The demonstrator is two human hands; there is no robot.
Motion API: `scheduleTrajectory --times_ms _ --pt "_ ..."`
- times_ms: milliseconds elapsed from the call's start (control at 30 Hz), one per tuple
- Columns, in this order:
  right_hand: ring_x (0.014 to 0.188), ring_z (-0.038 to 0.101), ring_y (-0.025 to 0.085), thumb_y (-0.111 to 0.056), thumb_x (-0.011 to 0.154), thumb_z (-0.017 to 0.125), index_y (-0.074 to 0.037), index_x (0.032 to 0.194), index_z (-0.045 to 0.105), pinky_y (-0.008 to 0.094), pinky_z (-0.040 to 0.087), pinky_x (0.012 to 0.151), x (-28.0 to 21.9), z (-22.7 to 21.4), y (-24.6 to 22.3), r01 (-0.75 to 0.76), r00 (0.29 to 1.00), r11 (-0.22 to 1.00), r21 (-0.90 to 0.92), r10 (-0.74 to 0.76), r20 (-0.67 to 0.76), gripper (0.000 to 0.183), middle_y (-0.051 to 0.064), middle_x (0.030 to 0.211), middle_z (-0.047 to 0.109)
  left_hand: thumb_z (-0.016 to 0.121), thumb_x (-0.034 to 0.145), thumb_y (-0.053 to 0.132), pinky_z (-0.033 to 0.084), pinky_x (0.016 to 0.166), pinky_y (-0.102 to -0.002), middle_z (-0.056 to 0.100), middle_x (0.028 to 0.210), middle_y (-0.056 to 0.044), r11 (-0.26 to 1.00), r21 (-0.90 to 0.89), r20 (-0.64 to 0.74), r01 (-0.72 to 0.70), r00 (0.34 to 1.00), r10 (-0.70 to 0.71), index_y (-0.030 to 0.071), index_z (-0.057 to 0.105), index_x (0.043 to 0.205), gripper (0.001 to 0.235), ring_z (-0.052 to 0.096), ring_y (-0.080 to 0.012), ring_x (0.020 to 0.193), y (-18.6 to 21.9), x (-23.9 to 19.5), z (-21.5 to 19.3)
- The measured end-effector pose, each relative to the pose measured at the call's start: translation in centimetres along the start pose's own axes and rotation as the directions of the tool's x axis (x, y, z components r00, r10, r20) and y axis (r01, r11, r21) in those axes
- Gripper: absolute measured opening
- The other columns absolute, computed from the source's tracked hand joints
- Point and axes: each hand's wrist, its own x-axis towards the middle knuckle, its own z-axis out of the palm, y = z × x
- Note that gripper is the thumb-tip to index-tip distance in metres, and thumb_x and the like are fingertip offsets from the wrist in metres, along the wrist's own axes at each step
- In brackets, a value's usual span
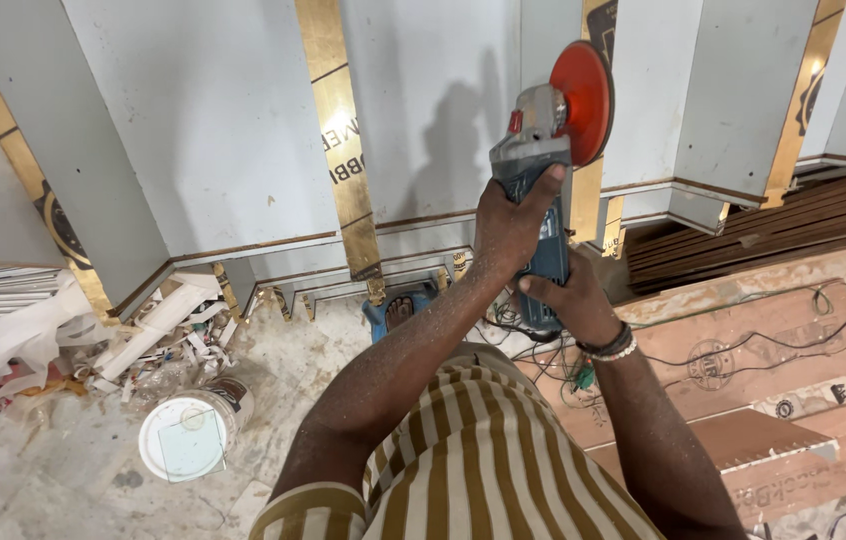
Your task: The person uses an angle grinder with a sanding disc to smooth the edges of wooden strips attached to a white wall. They repeatedly move the tool along the wood and wipe the surface with their hand to check the finish.
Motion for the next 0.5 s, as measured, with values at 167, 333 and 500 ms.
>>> scheduleTrajectory --times_ms 167,333,500 --pt "0.073 0.074 0.017 -0.018 0.086 0.073 0.003 0.115 0.060 0.030 0.062 0.064 2.1 -0.5 -1.7 -0.015 0.999 0.999 -0.052 0.012 -0.046 0.038 0.010 0.087 0.074 0.073 0.080 0.063 0.063 0.061 -0.033 0.072 0.078 -0.011 0.999 0.001 0.025 0.032 0.999 -0.032 -0.006 0.064 0.104 0.074 0.075 -0.0195 0.068 1.6 2.5 0.1" --pt "0.074 0.074 0.017 -0.019 0.087 0.074 0.004 0.115 0.061 0.030 0.062 0.064 2.2 -0.4 -1.2 -0.026 0.997 0.999 -0.044 0.023 -0.068 0.038 0.011 0.088 0.074 0.072 0.079 0.066 0.061 0.060 -0.032 0.072 0.077 -0.012 1.000 0.022 0.042 0.006 0.999 -0.007 -0.007 0.066 0.104 0.077 0.075 -0.0197 0.069 1.3 3.0 0.1" --pt "0.073 0.075 0.018 -0.021 0.086 0.075 0.004 0.115 0.058 0.032 0.063 0.063 0.9 -0.1 0.8 -0.023 0.999 1.000 0.013 0.023 -0.040 0.041 0.012 0.088 0.074 0.071 0.082 0.063 0.063 0.060 -0.032 0.069 0.078 -0.012 0.998 0.048 0.080 0.049 0.995 -0.053 -0.009 0.060 0.105 0.077 0.075 -0.0211 0.069 -0.4 1.6 -0.1"
